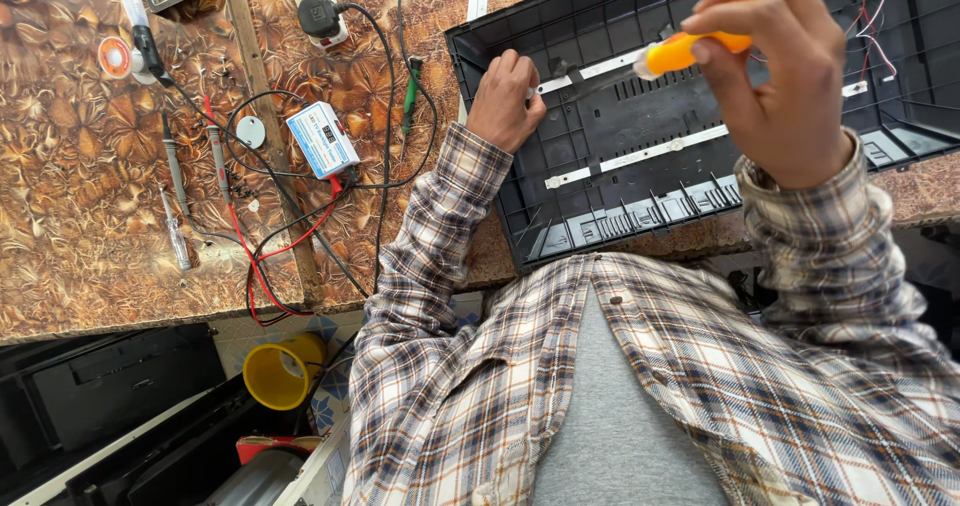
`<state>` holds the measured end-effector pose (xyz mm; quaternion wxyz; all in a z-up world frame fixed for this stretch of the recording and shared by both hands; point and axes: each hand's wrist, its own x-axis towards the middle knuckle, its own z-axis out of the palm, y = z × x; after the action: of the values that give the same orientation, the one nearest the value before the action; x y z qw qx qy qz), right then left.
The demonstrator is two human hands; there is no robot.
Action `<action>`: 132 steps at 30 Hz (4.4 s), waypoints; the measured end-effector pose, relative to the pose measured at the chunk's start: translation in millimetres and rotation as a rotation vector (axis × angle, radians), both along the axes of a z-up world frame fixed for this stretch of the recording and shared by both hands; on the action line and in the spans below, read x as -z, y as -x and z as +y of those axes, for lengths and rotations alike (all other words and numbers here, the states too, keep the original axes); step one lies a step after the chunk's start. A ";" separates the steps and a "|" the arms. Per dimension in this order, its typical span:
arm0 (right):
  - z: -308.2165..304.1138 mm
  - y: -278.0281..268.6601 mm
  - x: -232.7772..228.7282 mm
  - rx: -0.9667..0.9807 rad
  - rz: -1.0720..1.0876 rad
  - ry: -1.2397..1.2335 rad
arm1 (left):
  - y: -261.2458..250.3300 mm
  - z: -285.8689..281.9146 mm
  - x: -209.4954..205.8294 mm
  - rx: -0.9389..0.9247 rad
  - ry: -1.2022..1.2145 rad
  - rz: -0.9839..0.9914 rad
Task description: The person uses a yellow-handled screwdriver to manipulate wires and components inside the back casing of a disassembled television. They repeatedly tighten and loosen screws on metal brackets and adjust the positioning of internal wiring.
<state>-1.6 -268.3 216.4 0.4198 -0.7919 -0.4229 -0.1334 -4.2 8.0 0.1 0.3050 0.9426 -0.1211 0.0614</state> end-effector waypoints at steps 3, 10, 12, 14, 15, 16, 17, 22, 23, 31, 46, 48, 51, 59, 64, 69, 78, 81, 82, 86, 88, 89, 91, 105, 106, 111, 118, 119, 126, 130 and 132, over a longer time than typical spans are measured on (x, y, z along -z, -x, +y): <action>-17.9 10.3 15.8 0.079 0.000 -0.062 | 0.8 0.8 -2.0 -0.004 0.037 -0.020; -35.6 36.4 38.5 0.237 0.192 -0.152 | 1.3 -0.3 -5.6 0.007 -0.054 0.010; -34.2 40.4 41.7 0.253 0.197 -0.169 | 2.4 0.0 -7.5 0.009 -0.043 0.010; -32.4 43.8 43.3 0.268 0.202 -0.185 | 2.3 -1.3 -8.9 0.011 -0.033 0.011; -31.0 45.4 43.2 0.285 0.190 -0.187 | 1.9 -2.3 -9.4 0.014 -0.047 0.007; -29.3 47.1 43.1 0.301 0.178 -0.190 | 1.6 -3.3 -9.9 0.017 -0.062 0.003; -29.2 47.8 44.4 0.298 0.179 -0.190 | 0.8 -5.1 -8.3 0.014 -0.062 0.003; -26.8 51.0 45.1 0.297 0.177 -0.200 | -5.6 -10.5 -5.9 0.067 -0.434 -0.096; -27.4 50.4 46.2 0.291 0.177 -0.201 | -8.2 -9.8 -5.2 0.062 -0.436 -0.096; -27.3 54.8 54.4 0.324 0.237 -0.244 | -26.2 -11.1 4.4 0.194 -0.573 -0.002; -58.9 40.9 109.2 0.303 0.703 0.287 | 16.6 66.4 -60.0 -0.226 0.444 -0.061; -62.0 34.0 113.5 0.266 0.674 0.380 | 32.1 78.3 -54.4 -0.331 0.435 -0.072; -66.8 27.6 125.4 0.207 0.553 0.550 | 57.0 95.3 -21.9 -0.502 0.335 -0.053; -48.1 7.1 119.0 0.162 0.401 0.970 | 80.9 104.0 28.9 -0.523 0.008 -0.013; 2.1 -14.9 93.1 0.159 0.492 0.739 | 72.1 98.9 -2.0 -0.489 -0.079 0.172; 41.0 -47.4 141.4 0.181 0.434 0.510 | 57.1 82.2 -25.9 -0.486 -0.094 0.138; 66.7 -44.2 181.2 0.189 0.343 0.365 | 22.1 13.1 -83.4 -0.047 0.212 0.090; 65.1 -48.3 185.2 0.191 0.378 0.307 | -3.5 1.5 -79.6 -0.020 0.256 0.091; 64.8 -49.0 186.5 0.185 0.399 0.289 | -12.2 -0.9 -73.5 -0.019 0.257 0.095; 64.8 -49.0 182.0 0.186 0.449 0.271 | -48.6 -8.5 -7.5 -0.066 0.038 0.156; 63.3 -48.5 178.8 0.177 0.516 0.231 | -53.7 -12.0 2.7 0.020 0.004 0.254; 63.1 -49.2 178.7 0.180 0.516 0.231 | -53.1 -13.0 6.9 0.023 0.005 0.253; 62.9 -49.9 179.6 0.200 0.522 0.222 | -51.2 -14.9 16.0 0.048 0.034 0.243; 79.7 -42.5 187.2 0.340 0.223 0.341 | -44.5 -17.5 17.1 -0.009 0.075 0.139; 79.9 -41.8 188.5 0.338 0.213 0.325 | -45.0 -17.1 18.8 -0.009 0.074 0.141; 73.2 -46.5 197.0 0.238 0.094 0.388 | -45.7 -16.4 19.4 -0.022 0.088 0.153; 60.9 -47.1 197.9 0.209 -0.070 0.495 | -43.9 -16.9 20.0 -0.022 0.088 0.174; 58.7 -46.2 195.8 0.210 -0.068 0.496 | -43.6 -16.6 20.0 -0.021 0.089 0.176; 50.4 -45.7 186.6 0.221 -0.026 0.634 | -44.7 -14.8 18.7 -0.019 0.117 0.176; 46.1 -47.4 180.1 0.184 0.054 0.668 | -47.8 -8.5 23.5 0.007 0.206 0.111; 43.7 -49.2 174.7 0.160 0.147 0.659 | -47.8 -7.3 24.2 0.007 0.212 0.127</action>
<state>47.6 -224.6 41.7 0.1590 -0.9231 -0.3484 0.0355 43.6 0.8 -24.1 0.4104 0.9066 -0.0978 0.0129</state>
